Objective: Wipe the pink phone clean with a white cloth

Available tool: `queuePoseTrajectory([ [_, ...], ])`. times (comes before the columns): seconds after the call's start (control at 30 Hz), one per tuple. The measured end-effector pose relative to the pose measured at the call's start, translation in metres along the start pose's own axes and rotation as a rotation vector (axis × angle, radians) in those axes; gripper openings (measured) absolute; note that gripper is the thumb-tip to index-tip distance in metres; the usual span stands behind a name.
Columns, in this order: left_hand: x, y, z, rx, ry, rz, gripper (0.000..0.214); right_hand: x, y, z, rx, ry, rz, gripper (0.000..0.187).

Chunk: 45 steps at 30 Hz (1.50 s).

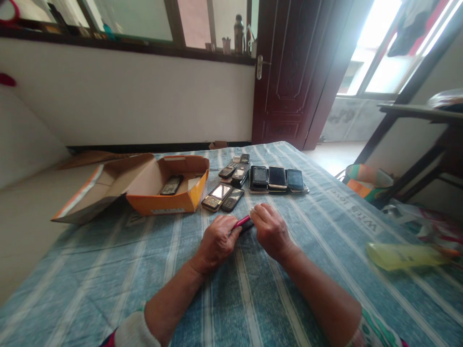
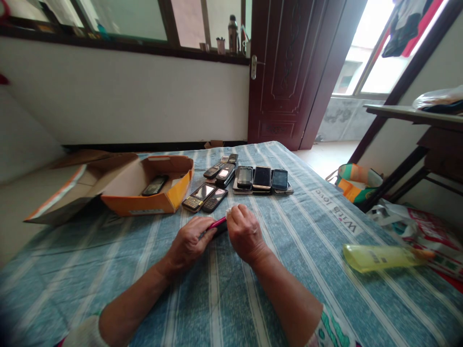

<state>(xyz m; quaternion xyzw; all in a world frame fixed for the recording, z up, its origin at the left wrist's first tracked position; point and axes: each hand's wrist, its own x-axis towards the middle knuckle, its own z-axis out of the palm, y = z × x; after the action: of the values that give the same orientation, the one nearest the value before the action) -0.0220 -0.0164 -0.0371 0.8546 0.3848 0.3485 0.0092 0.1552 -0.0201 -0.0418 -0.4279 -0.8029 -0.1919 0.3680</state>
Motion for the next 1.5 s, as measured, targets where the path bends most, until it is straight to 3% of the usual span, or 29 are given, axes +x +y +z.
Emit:
queuePoseTrajectory([
  [0.2, 0.001, 0.001, -0.001, -0.032, 0.001, -0.001, 0.022, 0.001, -0.022, -0.002, 0.057, -0.049, -0.075, 0.031],
  [0.47, -0.002, -0.002, 0.001, -0.01, 0.006, 0.014, 0.015, 0.0, 0.008, 0.001, 0.01, 0.001, 0.041, 0.031],
  [0.63, -0.001, 0.0, 0.001, -0.014, 0.009, 0.021, 0.017, -0.001, 0.011, 0.0, 0.013, 0.037, 0.076, 0.033],
  [0.93, -0.001, 0.002, 0.002, -0.069, 0.01, 0.009, 0.02, 0.0, -0.016, -0.006, 0.076, -0.028, -0.093, 0.028],
  [1.23, -0.002, 0.004, -0.001, -0.038, -0.02, 0.0, 0.013, -0.003, 0.01, 0.0, 0.031, -0.007, 0.083, 0.028],
  [1.5, -0.001, 0.006, -0.001, -0.076, 0.004, -0.002, 0.02, -0.003, 0.009, -0.001, 0.038, -0.004, 0.077, 0.028],
])
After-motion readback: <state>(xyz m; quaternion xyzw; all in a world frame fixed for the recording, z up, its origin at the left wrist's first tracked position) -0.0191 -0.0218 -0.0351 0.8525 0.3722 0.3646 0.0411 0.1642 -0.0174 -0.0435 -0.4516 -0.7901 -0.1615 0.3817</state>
